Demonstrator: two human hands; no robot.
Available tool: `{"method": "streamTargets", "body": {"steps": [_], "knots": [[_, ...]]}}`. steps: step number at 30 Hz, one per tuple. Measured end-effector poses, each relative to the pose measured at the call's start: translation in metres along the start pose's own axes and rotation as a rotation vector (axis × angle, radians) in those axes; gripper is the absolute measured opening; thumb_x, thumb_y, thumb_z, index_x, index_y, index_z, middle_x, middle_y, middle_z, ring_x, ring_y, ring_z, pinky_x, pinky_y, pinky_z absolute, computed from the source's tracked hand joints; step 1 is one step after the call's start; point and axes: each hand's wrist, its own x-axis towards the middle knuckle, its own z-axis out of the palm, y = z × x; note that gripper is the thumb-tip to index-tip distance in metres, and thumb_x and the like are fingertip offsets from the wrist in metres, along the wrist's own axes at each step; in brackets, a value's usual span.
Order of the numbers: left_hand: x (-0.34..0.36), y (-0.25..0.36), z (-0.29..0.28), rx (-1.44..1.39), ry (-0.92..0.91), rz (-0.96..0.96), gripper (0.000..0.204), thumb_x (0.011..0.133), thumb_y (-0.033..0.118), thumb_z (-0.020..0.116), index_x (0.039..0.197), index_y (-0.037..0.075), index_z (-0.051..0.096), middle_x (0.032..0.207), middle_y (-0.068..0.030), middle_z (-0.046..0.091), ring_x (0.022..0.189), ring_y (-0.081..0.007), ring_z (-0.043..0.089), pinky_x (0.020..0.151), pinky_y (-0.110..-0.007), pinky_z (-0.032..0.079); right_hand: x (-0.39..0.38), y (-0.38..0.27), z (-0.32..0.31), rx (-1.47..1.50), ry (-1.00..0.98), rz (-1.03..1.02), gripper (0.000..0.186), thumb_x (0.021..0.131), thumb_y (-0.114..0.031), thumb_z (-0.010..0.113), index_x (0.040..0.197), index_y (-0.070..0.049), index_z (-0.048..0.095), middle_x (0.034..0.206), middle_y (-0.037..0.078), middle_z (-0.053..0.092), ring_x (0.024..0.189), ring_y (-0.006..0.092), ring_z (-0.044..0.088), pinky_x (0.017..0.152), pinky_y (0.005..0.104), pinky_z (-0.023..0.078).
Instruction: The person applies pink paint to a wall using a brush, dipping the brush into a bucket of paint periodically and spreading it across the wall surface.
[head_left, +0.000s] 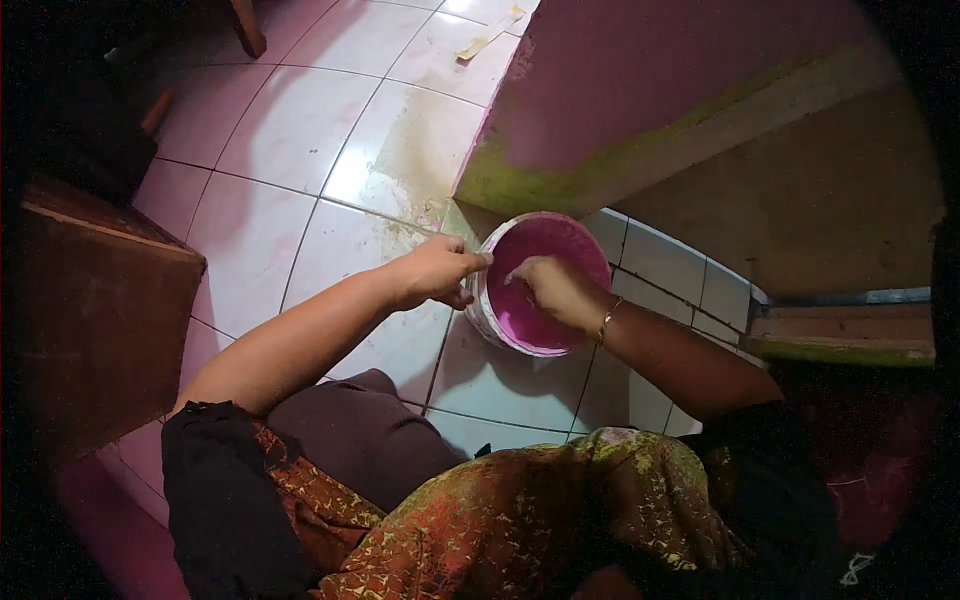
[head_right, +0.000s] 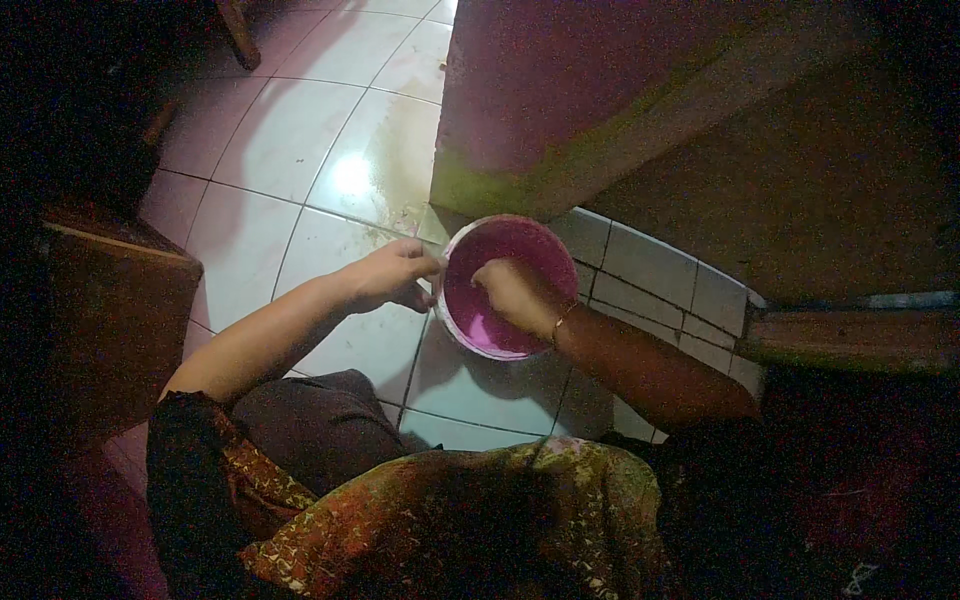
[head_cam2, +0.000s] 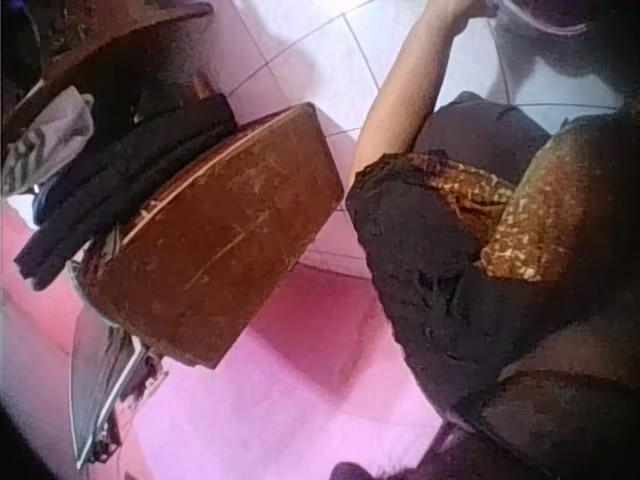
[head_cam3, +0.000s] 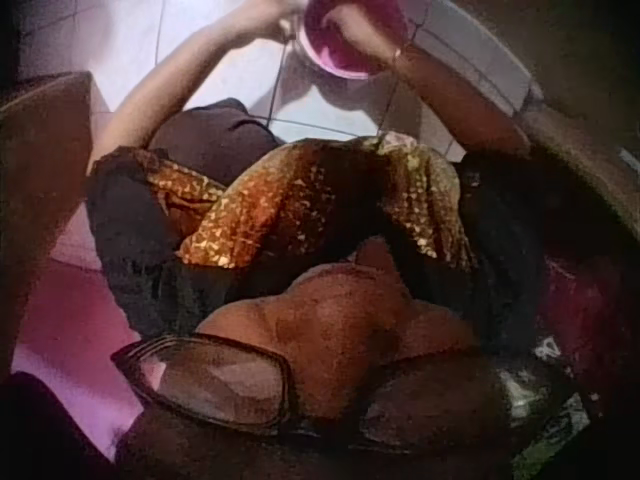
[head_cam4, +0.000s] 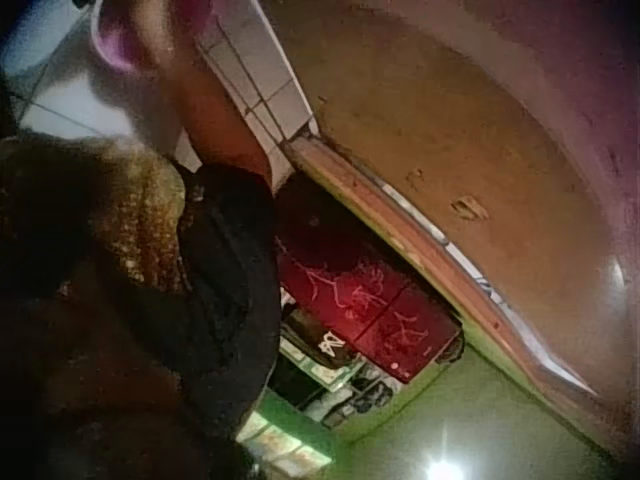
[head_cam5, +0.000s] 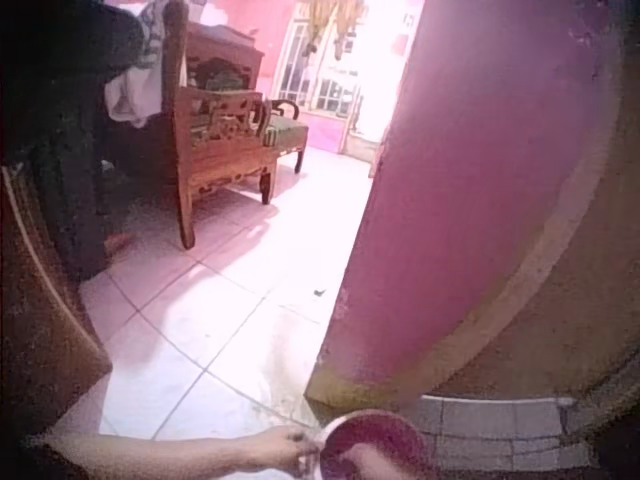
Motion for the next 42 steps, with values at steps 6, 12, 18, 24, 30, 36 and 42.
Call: {"method": "streamTargets", "body": {"steps": [6,12,18,24,30,36,42], "knots": [[-0.004,0.002,0.007,0.056,0.009,-0.036,0.031,0.088,0.03,0.057,0.081,0.0,0.058,0.079,-0.0084,0.059,0.073,-0.0165,0.06,0.064,-0.031,0.053,0.004,0.007,0.003,0.042,-0.013,0.06,0.035,0.071,0.001,0.049,0.102,0.0,0.063,0.092,0.021,0.063,0.086,0.029,0.063,0.076,0.0355,0.048],[-0.007,0.005,0.011,0.197,0.043,-0.055,0.034,0.082,0.029,0.067,0.089,-0.001,0.053,0.088,-0.0125,0.058,0.075,-0.0209,0.06,0.061,-0.034,0.055,-0.017,-0.023,-0.041,0.07,-0.092,0.131,0.023,0.077,-0.003,0.059,0.1,-0.001,0.064,0.09,0.016,0.066,0.084,0.0228,0.064,0.075,0.0331,0.048],[-0.016,0.014,0.019,0.223,0.088,-0.052,0.031,0.081,0.025,0.069,0.084,0.001,0.048,0.091,-0.0132,0.057,0.082,-0.0228,0.061,0.061,-0.036,0.056,-0.069,-0.008,-0.094,0.711,0.149,0.483,0.022,0.085,-0.01,0.059,0.101,0.005,0.061,0.085,0.013,0.066,0.075,0.0203,0.066,0.067,0.0295,0.054],[-0.009,0.006,0.017,0.192,0.094,-0.015,0.025,0.081,0.016,0.066,0.089,-0.001,0.05,0.091,-0.0136,0.057,0.087,-0.0243,0.061,0.063,-0.037,0.057,-0.11,0.002,-0.094,1.067,0.212,0.607,0.026,0.083,-0.006,0.058,0.106,0.008,0.058,0.086,0.015,0.065,0.073,0.0211,0.066,0.068,0.0315,0.056],[-0.006,0.0,0.019,0.135,0.109,-0.021,0.018,0.08,0.01,0.062,0.089,-0.002,0.052,0.088,-0.013,0.057,0.081,-0.0229,0.06,0.062,-0.038,0.058,-0.134,0.013,-0.081,0.824,-0.015,0.573,0.028,0.083,-0.005,0.057,0.108,0.006,0.058,0.088,0.013,0.065,0.076,0.0191,0.065,0.069,0.0307,0.055],[-0.012,-0.011,0.008,-0.011,0.09,-0.005,0.022,0.076,0.008,0.059,0.092,-0.005,0.052,0.082,-0.0138,0.06,0.071,-0.0239,0.063,0.062,-0.039,0.058,-0.127,0.003,-0.063,0.596,-0.093,0.477,0.031,0.086,-0.017,0.06,0.11,0.002,0.058,0.087,0.01,0.063,0.074,0.0148,0.06,0.065,0.0292,0.052],[-0.023,-0.021,-0.019,-0.1,0.152,0.016,0.016,0.075,0.007,0.059,0.082,-0.001,0.048,0.076,-0.0126,0.058,0.068,-0.0242,0.064,0.058,-0.038,0.058,-0.121,0.007,-0.021,0.935,0.085,0.512,0.027,0.073,0.003,0.055,0.099,0.002,0.055,0.08,0.005,0.058,0.067,0.0132,0.058,0.062,0.0268,0.05]]}}
